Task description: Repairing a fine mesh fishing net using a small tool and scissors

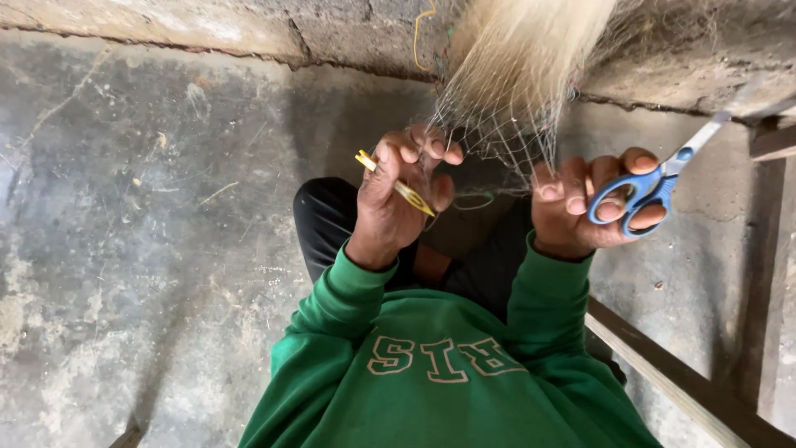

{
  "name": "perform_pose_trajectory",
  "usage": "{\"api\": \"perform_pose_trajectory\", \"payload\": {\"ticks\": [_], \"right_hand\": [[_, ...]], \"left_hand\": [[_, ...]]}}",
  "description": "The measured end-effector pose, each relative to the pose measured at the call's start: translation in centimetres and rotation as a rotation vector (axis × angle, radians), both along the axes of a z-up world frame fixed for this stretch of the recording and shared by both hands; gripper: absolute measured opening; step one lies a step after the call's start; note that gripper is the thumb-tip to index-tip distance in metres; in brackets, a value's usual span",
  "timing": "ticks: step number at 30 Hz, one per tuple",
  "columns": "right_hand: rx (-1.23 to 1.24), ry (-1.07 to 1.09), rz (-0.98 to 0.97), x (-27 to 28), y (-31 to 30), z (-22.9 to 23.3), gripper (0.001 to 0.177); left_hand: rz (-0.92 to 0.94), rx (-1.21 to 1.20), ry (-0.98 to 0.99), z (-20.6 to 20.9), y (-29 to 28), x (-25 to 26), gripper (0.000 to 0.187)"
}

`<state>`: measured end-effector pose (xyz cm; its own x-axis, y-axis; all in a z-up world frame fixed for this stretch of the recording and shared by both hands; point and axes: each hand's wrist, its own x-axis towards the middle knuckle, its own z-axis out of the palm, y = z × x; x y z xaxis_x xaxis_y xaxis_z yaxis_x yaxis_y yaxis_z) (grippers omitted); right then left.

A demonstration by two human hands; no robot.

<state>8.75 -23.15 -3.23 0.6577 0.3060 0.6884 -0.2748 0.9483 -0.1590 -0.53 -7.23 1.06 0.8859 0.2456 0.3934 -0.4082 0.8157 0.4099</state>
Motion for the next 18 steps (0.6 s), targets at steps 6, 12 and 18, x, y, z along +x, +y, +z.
{"api": "perform_pose_trajectory", "payload": {"ticks": [6, 12, 18], "right_hand": [[-0.061, -0.056, -0.085, 0.8, -1.4, -0.4, 0.046], [-0.155, -0.069, -0.171, -0.3, -1.0, 0.7, 0.039], [-0.227, -0.050, -0.248, -0.5, -2.0, 1.3, 0.041]], "left_hand": [[0.079, -0.031, -0.041, 0.2, -1.0, 1.9, 0.018], [0.120, -0.146, 0.165, 0.0, -1.6, 3.5, 0.020], [0.039, -0.055, 0.129, 0.4, -1.1, 2.3, 0.022]]}}
